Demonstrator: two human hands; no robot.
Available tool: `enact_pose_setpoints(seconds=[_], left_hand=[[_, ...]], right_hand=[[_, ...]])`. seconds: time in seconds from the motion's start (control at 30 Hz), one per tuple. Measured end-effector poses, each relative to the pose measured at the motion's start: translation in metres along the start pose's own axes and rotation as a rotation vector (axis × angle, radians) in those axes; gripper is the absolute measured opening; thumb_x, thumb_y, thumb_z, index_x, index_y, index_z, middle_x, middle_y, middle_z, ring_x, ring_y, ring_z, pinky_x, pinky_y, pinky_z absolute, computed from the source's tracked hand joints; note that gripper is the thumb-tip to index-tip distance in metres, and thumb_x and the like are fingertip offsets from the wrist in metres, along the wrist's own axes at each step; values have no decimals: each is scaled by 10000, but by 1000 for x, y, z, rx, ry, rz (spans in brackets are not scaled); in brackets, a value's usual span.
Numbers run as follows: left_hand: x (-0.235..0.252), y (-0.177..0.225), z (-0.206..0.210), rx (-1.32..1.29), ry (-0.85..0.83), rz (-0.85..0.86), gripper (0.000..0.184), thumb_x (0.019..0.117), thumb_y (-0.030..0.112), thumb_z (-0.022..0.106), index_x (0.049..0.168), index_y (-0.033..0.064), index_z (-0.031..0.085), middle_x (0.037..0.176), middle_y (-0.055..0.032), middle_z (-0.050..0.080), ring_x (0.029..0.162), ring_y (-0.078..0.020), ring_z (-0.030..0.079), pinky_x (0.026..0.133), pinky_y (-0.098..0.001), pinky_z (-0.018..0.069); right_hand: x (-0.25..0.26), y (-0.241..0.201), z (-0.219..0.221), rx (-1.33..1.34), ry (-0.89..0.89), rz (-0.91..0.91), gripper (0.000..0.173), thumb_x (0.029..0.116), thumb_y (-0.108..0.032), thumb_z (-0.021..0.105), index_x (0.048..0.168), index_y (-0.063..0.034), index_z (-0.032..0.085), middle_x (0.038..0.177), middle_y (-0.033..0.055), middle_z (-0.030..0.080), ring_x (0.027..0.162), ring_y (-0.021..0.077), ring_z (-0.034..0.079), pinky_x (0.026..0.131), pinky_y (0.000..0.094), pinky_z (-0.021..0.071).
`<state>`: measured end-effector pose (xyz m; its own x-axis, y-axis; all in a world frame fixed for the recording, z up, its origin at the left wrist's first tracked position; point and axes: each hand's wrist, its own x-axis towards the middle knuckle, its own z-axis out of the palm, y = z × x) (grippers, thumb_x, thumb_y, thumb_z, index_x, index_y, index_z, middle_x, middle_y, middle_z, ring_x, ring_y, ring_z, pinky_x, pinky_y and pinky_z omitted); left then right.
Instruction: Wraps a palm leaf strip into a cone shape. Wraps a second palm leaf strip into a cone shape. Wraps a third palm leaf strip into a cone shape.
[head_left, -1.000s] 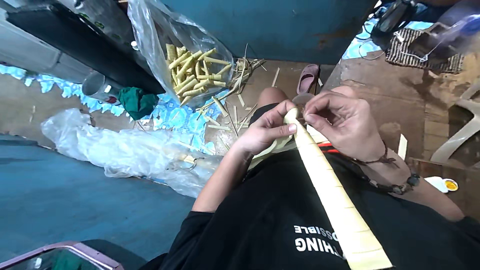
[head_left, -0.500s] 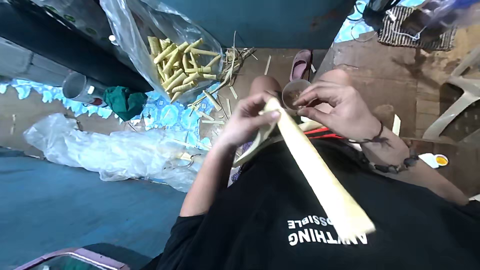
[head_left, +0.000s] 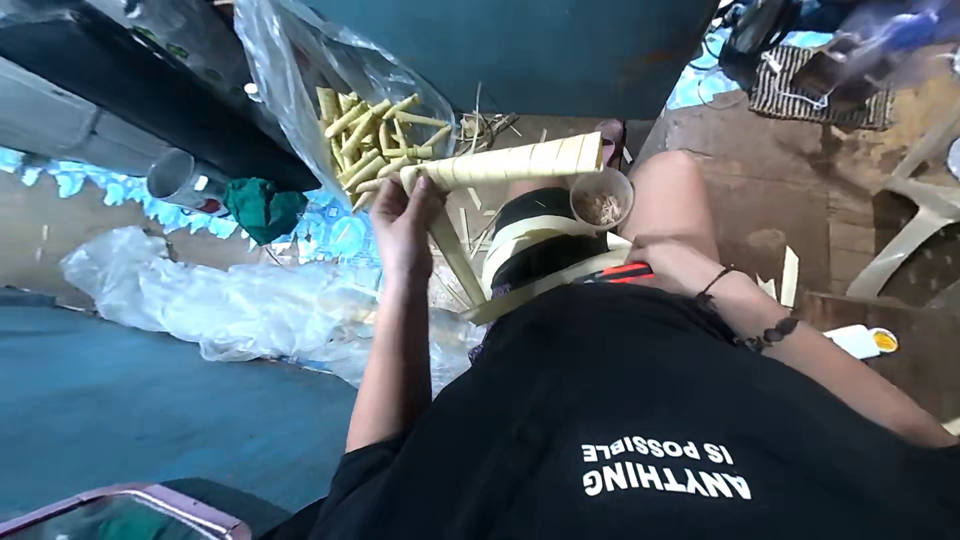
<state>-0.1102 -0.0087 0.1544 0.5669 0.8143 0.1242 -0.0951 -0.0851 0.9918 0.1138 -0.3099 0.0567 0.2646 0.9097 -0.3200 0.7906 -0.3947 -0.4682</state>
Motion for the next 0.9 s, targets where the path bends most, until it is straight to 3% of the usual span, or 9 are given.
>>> enact_pose_setpoints(seconds=[0.1, 0.27, 0.4, 0.57, 0.63, 0.7, 0.8, 0.83, 0.9], left_hand=[[-3, 1, 20, -171, 76, -119, 178, 1053, 125, 546, 1183, 13, 594, 1011, -59, 696, 917, -159, 695, 868, -363, 592], [-20, 9, 57, -322, -182, -298, 268, 1037, 65, 482, 1294, 68, 556, 1152, -57, 667, 1022, -154, 667, 882, -353, 571], [-27, 0, 81, -308, -344, -273, 332, 939, -42, 581, 1259, 47, 578, 1091, -45, 686, 969, -128, 676, 887, -349, 579], [-30, 4, 93, -332, -344, -318, 304, 938, -34, 561, 1216, 86, 583, 1006, -14, 694, 865, -90, 680, 789, -289, 589], [-34, 7, 92, -314, -379, -348, 319, 932, -11, 558, 1220, 124, 579, 982, -3, 687, 815, -78, 669, 728, -272, 583], [-42, 6, 95, -284, -502, -401, 437, 891, -10, 619, 1291, 149, 547, 1047, -25, 697, 811, -98, 681, 678, -288, 589], [-45, 1, 99, -274, -639, -416, 686, 818, -42, 689, 1430, 152, 449, 1287, -49, 627, 986, -125, 666, 795, -319, 591], [-42, -1, 97, -276, -621, -402, 672, 833, -31, 689, 1435, 143, 446, 1307, -45, 623, 1028, -125, 663, 841, -329, 588], [-29, -5, 88, -254, -481, -347, 505, 872, -25, 654, 1339, 92, 502, 1158, -41, 679, 955, -120, 683, 827, -332, 598]], right_hand=[[-4, -5, -21, 71, -4, 21, 298, 855, -170, 832, 1054, -12, 676, 952, 196, 693, 909, 380, 689, 820, 610, 541], [-12, -30, -51, 189, 175, -7, 438, 968, -122, 688, 1386, -65, 573, 1019, 219, 707, 902, 376, 706, 821, 589, 551], [-1, -60, -57, 188, 523, -153, 390, 1026, -325, 563, 1336, -92, 603, 890, 118, 702, 738, 259, 693, 647, 487, 569], [11, -87, -64, 180, 721, -244, 353, 1066, -254, 510, 1310, -28, 630, 1070, 170, 704, 871, 275, 699, 754, 458, 585], [12, -94, -64, 160, 727, -264, 330, 1055, -227, 528, 1286, -27, 653, 1105, 170, 702, 914, 275, 703, 786, 442, 590], [17, -97, -62, 135, 675, -241, 285, 1025, -175, 572, 1251, -34, 672, 1080, 177, 712, 934, 315, 715, 799, 482, 593], [21, -98, -61, 174, 568, -194, 250, 985, -125, 614, 1216, -50, 672, 1027, 159, 703, 880, 311, 708, 740, 514, 583], [20, -95, -60, 209, 555, -206, 267, 987, -125, 594, 1234, -56, 669, 1015, 144, 708, 855, 280, 703, 735, 489, 582], [17, -82, -59, 267, 508, -210, 305, 1035, -228, 546, 1274, -78, 661, 961, 104, 712, 783, 209, 694, 700, 436, 590]])
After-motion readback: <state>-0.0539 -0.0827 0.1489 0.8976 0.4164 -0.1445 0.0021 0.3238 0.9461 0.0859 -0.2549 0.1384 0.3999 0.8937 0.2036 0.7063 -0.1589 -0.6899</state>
